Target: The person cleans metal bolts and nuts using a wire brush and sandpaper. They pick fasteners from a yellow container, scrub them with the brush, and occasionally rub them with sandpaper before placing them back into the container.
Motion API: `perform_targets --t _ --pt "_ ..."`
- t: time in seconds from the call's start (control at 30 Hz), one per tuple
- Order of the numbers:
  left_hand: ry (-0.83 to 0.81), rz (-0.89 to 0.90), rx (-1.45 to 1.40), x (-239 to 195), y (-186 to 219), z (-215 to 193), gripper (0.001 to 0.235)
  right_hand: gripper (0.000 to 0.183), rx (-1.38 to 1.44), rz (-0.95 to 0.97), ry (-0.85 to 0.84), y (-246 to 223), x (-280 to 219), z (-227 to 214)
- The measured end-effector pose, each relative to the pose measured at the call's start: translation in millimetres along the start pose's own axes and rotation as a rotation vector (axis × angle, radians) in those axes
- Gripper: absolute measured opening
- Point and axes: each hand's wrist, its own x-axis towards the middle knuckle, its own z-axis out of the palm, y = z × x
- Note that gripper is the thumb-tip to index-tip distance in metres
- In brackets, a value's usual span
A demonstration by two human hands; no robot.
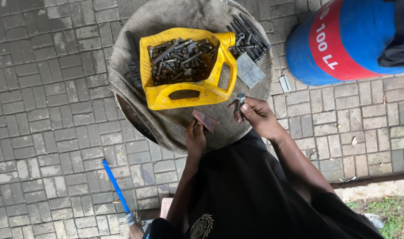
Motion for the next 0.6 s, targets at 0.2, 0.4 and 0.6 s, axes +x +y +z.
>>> perform_targets --t 0.2,0.4,0.6 --pt "0.212 0.061 0.184 -23.5 70.3 7.4 0.033 0.029 0.129 0.009 0.023 -1.1 0.0 -15.7" --pt "0.553 0.107 0.298 -18.6 86.8 30.7 0.034 0.033 0.264 0.003 -0.066 -7.8 30.8 -51.8" --pt "1.051 0.292 0.607 -16.3 131.0 73.1 0.040 0.023 0.205 0.085 -0.338 -15.9 80.3 -99.0"
